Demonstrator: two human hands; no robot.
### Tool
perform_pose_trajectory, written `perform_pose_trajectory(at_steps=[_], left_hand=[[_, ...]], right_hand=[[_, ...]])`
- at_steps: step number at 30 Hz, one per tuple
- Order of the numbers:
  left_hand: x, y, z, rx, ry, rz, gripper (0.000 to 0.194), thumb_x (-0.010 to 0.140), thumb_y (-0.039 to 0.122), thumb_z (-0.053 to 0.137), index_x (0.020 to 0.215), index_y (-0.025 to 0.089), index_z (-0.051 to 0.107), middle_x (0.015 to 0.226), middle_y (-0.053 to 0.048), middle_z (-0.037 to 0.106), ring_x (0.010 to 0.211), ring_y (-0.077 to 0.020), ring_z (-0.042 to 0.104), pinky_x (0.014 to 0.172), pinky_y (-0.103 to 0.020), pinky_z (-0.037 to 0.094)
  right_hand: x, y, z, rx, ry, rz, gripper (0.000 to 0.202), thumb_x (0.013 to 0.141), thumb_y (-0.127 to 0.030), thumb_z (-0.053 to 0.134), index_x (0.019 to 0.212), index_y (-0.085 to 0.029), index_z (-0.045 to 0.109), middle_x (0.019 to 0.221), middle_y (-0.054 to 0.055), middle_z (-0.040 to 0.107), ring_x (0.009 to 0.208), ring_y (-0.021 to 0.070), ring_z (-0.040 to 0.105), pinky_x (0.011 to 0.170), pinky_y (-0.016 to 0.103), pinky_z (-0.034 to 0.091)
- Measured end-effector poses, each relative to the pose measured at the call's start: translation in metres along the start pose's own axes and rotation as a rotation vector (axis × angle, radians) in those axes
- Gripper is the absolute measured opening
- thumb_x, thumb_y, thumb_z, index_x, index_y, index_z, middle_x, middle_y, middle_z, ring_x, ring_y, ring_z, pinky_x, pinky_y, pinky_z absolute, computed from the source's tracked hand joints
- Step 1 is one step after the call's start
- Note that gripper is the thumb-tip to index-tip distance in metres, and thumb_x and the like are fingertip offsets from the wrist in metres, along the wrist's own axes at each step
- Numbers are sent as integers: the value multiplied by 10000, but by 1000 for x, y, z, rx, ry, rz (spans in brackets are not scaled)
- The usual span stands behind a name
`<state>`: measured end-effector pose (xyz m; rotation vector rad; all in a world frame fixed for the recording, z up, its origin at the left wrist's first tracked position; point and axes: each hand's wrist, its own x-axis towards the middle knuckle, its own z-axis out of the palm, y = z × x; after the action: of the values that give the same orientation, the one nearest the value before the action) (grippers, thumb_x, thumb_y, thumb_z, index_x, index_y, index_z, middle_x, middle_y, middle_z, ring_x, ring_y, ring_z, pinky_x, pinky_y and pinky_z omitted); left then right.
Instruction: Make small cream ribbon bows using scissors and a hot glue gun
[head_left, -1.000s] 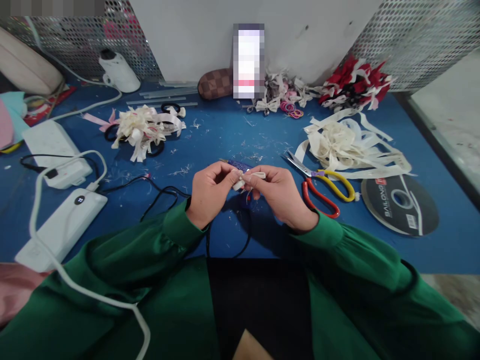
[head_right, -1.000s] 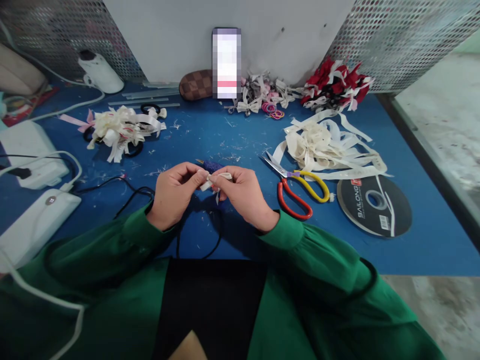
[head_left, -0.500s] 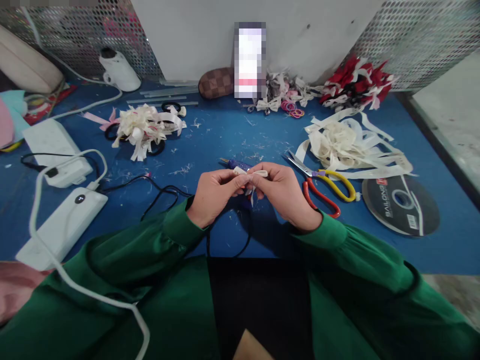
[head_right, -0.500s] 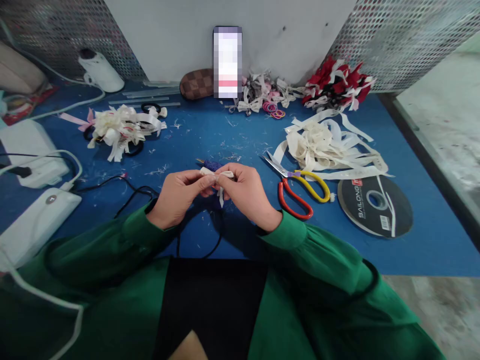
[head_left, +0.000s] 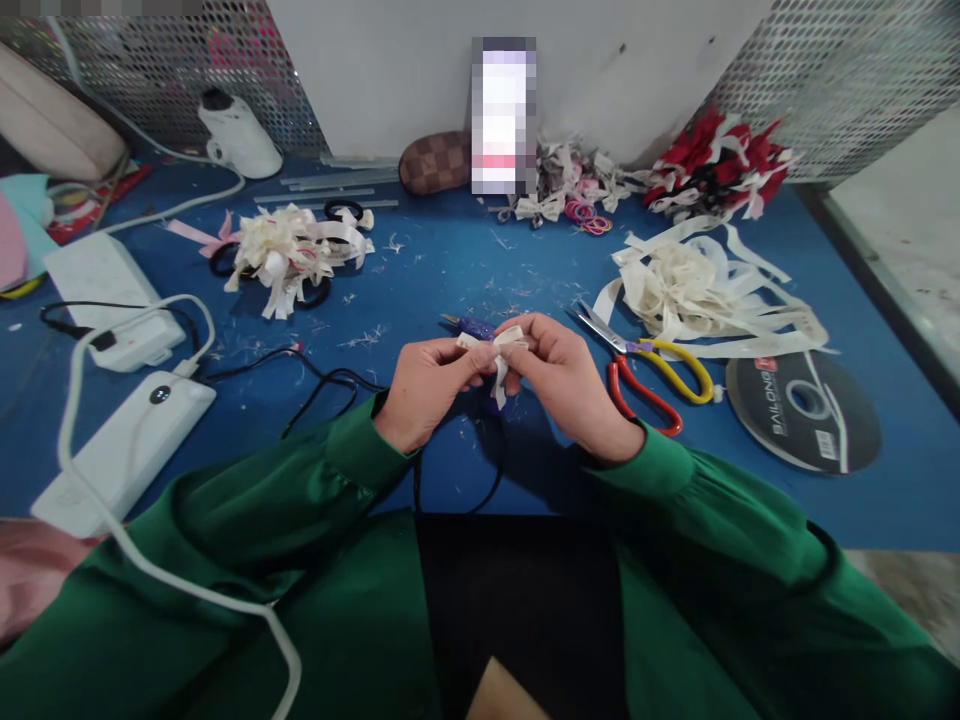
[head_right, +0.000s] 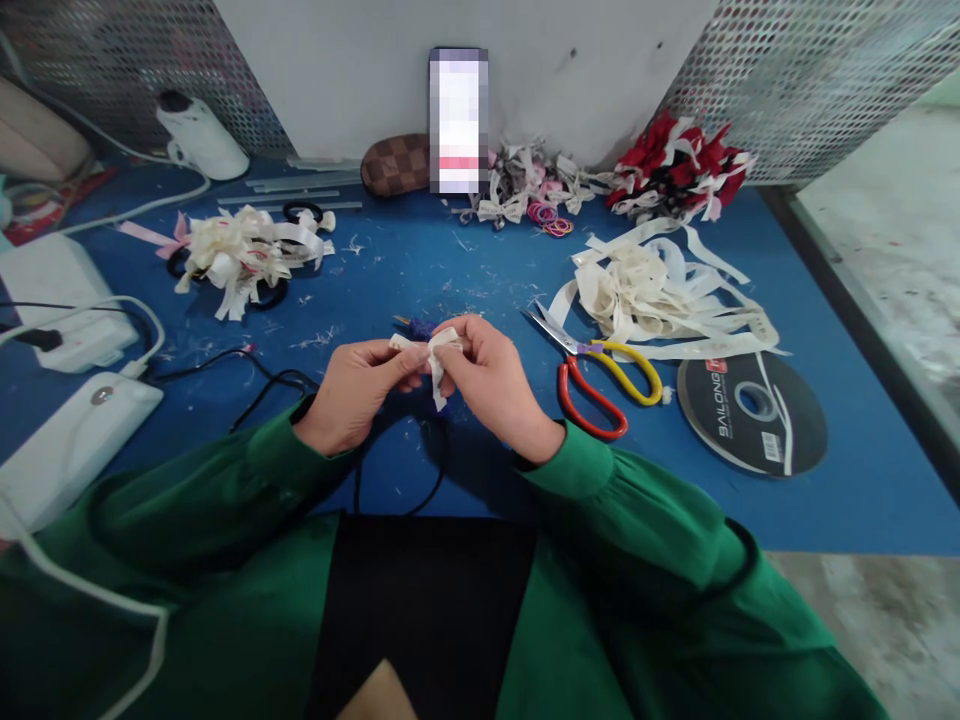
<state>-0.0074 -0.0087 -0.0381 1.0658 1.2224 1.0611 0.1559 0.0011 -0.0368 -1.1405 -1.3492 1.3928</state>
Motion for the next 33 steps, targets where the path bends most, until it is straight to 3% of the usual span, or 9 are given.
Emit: perform_pose_trajectory(at_steps=[8,16,22,28,33], left_hand=[[1,-1,1,-112,41,-13,186,738,355,852,743,172,817,688,-18,720,584,-84,534,587,-221,444],[0,-1,2,-164,64,-22,191,693,349,877,740,171,823,613,-1,666,557,-83,495,560,-224,413],[-1,2,2,-193,76,-109,251,651,378,884,707,147,802,595,-4,644,551,-86,478,557,-227,378],[-2,2,-2,-81,-6,-22,410,736,459,816,536,135,665,544,6,558,568,-101,459,581,-241,350],[-5,4,-2,22,-75,19,377,764,456,765,573,142,677,540,2,551,571,-119,443,589,-260,353]], right_hand=[[-3,0,3,-136,118,-102,144,891,-294,645,794,-199,599,645,-42,608,548,94,576,534,244,461],[-7,-2,3,-243,109,-117,213,878,-300,650,699,-201,590,555,-45,565,500,98,510,506,249,384],[-6,1,2,-184,35,-41,249,883,-384,651,718,-203,606,637,-15,625,554,128,568,539,265,433],[-1,0,3,-230,121,-168,178,882,-372,655,845,-201,684,761,10,687,697,158,611,645,282,469],[-3,-1,3,-297,160,-223,211,879,-335,629,712,-214,671,674,3,649,655,168,579,618,300,438]])
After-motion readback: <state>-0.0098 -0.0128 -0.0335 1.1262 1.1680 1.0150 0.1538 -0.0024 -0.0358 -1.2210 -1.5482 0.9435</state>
